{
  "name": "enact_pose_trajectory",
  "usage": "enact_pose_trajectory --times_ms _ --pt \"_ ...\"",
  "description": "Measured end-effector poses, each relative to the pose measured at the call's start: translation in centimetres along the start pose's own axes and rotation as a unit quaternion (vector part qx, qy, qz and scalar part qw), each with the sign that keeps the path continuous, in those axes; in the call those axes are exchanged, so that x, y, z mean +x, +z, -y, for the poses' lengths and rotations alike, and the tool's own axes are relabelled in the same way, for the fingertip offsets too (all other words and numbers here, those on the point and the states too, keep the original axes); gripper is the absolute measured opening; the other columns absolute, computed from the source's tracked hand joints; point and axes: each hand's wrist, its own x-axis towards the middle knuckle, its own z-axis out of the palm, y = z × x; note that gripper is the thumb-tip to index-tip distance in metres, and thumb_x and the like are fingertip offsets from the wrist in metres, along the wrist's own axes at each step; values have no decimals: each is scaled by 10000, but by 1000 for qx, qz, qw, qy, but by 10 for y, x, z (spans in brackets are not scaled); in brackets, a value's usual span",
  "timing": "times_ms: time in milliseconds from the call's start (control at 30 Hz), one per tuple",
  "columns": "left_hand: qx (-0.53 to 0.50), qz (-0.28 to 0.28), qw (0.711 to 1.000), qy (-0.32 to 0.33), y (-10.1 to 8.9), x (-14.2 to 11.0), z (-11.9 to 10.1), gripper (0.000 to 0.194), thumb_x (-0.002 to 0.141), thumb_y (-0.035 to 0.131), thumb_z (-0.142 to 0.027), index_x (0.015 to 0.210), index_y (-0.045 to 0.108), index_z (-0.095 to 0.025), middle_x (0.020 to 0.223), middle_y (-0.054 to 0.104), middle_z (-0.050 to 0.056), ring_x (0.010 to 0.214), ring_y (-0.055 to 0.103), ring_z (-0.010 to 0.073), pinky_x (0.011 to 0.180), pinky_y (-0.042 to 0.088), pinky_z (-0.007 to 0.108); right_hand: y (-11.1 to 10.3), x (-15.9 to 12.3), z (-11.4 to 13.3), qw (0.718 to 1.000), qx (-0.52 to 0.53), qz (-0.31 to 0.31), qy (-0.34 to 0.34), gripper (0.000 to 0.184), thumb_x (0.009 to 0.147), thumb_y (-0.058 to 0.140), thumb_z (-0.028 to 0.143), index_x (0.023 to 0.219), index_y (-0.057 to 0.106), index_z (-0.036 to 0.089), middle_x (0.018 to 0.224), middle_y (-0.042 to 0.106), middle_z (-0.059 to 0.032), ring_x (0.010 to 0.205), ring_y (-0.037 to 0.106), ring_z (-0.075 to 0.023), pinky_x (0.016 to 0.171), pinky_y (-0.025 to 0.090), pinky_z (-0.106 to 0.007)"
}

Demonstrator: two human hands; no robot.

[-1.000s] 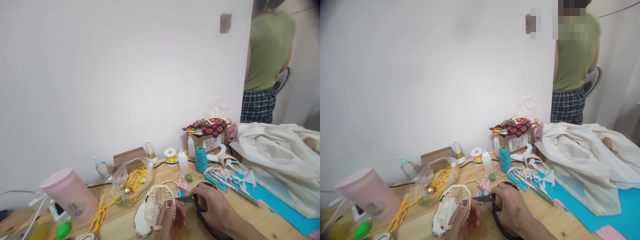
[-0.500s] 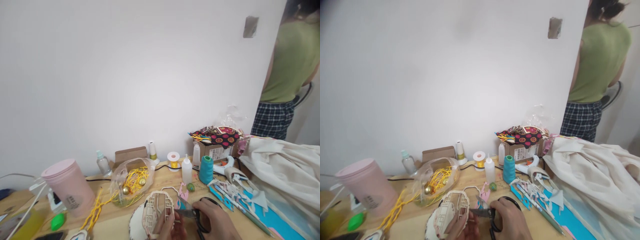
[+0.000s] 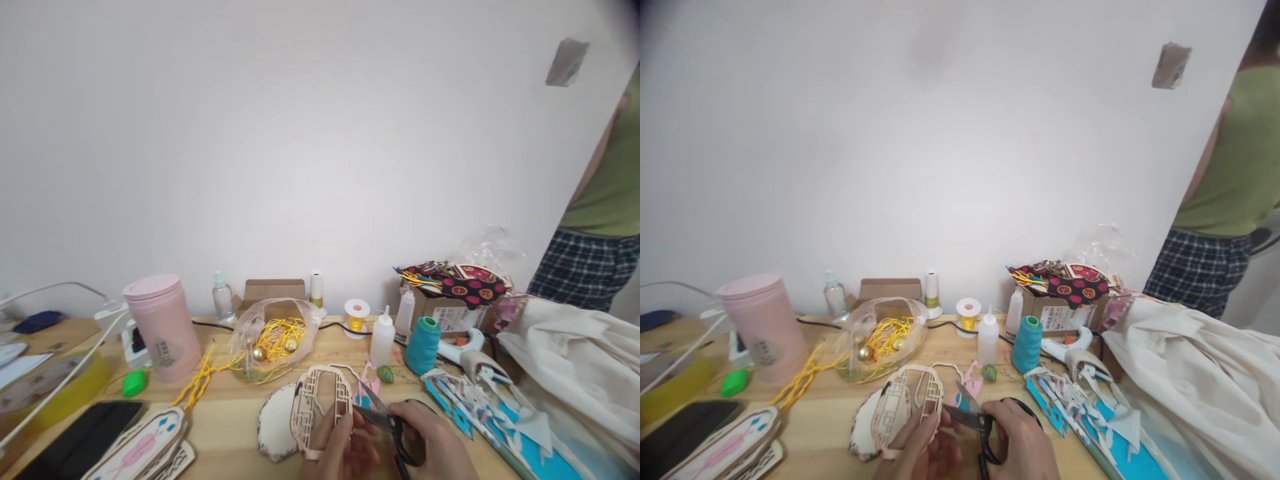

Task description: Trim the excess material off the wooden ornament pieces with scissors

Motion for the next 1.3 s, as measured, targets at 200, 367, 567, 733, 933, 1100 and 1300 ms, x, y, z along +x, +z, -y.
enact_pose_trajectory --times_ms 200,367,567,733,933,1100,1300 --pt "-9 16 1000 -10 -2 0 2 240 600 690 -384 630 605 -161 615 661 41 510 559 128 548 416 259 -2 0 2 1000 12 8 0 347 549 481 156 863 611 231 828 643 -24 762 574 -187 658 425 -238" --pt "-18 48 999 -18 -8 4 6 250 629 663 -402 648 595 -163 630 664 41 509 568 124 539 416 248 -4 0 2 1000 4 14 -1 321 556 493 175 850 608 236 802 643 -26 746 578 -190 645 431 -237" --pt "-16 79 997 -13 -11 6 6 242 660 636 -398 663 597 -160 632 657 38 516 570 121 533 409 241 -3 0 2 1000 3 10 -5 300 553 491 167 819 614 231 767 640 -23 696 571 -182 617 426 -236" --pt "8 62 998 -1 -10 5 10 264 664 626 -420 673 586 -160 617 654 33 499 561 117 528 406 244 -1 1 2 1000 0 11 3 292 577 494 186 838 620 222 791 646 -35 722 579 -194 626 432 -248" --pt "46 53 997 15 -13 6 12 264 703 587 -425 703 587 -160 643 657 27 525 569 113 541 395 240 -3 -1 3 1000 8 8 5 298 577 492 181 838 627 229 830 655 -33 797 584 -203 665 433 -245" --pt "8 73 997 -10 -12 6 10 276 657 628 -441 692 592 -169 625 669 25 538 570 113 565 409 245 -2 -1 3 1000 -3 6 10 302 574 493 193 838 636 219 837 655 -35 782 580 -201 652 427 -235" --pt "17 72 997 -14 -11 6 9 291 644 639 -440 684 596 -154 607 668 31 534 573 110 561 418 238 -1 1 1 1000 10 13 10 351 585 482 202 903 631 212 798 647 -30 709 573 -179 620 422 -222"
